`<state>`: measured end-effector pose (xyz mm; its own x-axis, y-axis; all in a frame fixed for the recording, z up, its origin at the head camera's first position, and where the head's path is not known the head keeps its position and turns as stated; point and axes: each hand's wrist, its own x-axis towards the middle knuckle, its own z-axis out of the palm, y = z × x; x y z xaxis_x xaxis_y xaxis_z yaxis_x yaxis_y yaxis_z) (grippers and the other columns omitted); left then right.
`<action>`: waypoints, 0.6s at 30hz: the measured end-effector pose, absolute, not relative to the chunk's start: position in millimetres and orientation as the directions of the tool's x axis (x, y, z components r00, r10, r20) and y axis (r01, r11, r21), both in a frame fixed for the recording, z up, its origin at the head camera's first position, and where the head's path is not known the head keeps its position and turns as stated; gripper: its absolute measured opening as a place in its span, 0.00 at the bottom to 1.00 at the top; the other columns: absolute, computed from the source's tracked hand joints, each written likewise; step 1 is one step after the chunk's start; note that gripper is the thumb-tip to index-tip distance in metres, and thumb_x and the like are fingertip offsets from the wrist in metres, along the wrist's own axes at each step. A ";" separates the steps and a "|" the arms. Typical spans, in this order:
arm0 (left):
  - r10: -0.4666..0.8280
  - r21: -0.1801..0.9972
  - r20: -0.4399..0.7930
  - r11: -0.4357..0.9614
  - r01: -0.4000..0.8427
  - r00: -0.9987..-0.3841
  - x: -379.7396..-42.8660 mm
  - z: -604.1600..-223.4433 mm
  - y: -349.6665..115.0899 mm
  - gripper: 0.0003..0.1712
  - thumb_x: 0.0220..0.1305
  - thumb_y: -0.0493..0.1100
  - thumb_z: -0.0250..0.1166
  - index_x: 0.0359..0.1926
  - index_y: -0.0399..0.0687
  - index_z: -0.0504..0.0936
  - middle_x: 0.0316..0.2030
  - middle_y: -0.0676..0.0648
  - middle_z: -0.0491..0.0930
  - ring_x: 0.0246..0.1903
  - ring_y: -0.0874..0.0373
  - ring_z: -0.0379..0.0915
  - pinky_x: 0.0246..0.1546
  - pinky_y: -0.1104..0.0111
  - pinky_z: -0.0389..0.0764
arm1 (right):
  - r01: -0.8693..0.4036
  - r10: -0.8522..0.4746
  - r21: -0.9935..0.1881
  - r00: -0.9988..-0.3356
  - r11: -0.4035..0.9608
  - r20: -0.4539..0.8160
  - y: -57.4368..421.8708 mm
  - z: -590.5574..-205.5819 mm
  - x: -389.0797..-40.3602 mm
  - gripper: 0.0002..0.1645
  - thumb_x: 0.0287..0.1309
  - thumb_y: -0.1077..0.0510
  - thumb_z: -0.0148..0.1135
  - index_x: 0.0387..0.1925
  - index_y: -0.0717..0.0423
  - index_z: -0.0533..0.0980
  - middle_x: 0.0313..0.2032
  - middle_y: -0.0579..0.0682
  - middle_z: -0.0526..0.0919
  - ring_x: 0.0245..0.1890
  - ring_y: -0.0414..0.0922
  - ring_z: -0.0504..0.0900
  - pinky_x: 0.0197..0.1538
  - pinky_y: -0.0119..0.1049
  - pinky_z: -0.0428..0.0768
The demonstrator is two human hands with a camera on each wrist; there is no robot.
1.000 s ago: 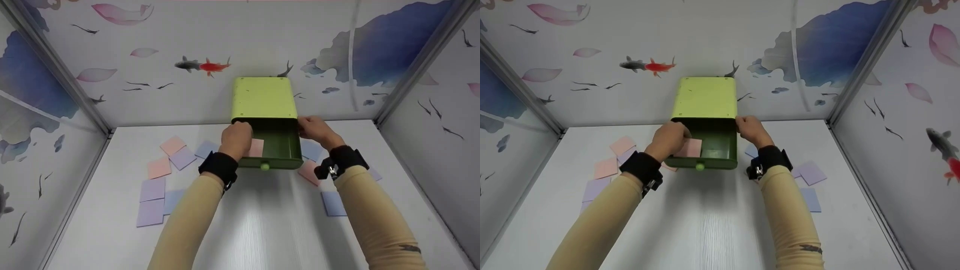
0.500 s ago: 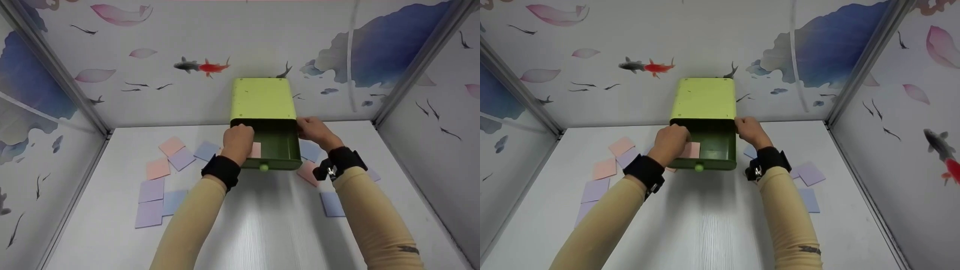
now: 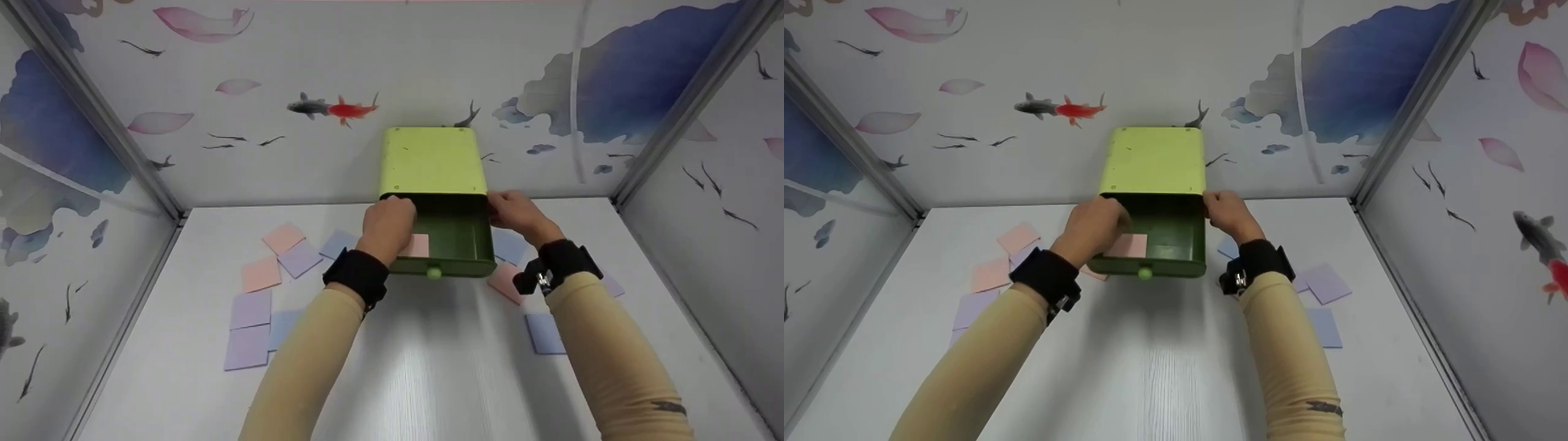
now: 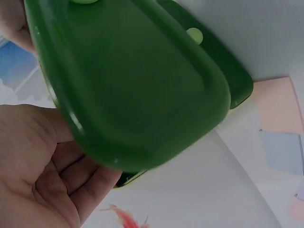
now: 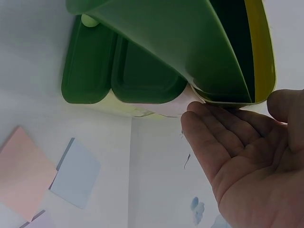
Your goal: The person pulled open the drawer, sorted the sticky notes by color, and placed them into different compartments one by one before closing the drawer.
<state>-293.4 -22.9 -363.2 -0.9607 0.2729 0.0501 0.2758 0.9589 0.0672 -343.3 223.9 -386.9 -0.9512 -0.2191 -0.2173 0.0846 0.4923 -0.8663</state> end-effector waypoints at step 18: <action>0.121 0.331 -0.004 0.937 0.113 -0.993 -289.9 -336.3 -98.6 0.12 0.66 0.39 0.62 0.48 0.48 0.87 0.48 0.46 0.85 0.49 0.47 0.81 0.49 0.57 0.82 | 0.053 -0.259 -0.865 -0.943 0.500 -0.208 223.7 -386.3 -342.6 0.32 0.76 0.45 0.34 0.62 0.64 0.71 0.57 0.62 0.76 0.54 0.49 0.79 0.66 0.48 0.72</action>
<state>-289.9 -98.6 -336.3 -0.9926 0.1211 -0.0039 0.1130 0.9367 0.3313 -342.6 223.7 -386.3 -0.9433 -0.2589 -0.2079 0.0534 0.4996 -0.8646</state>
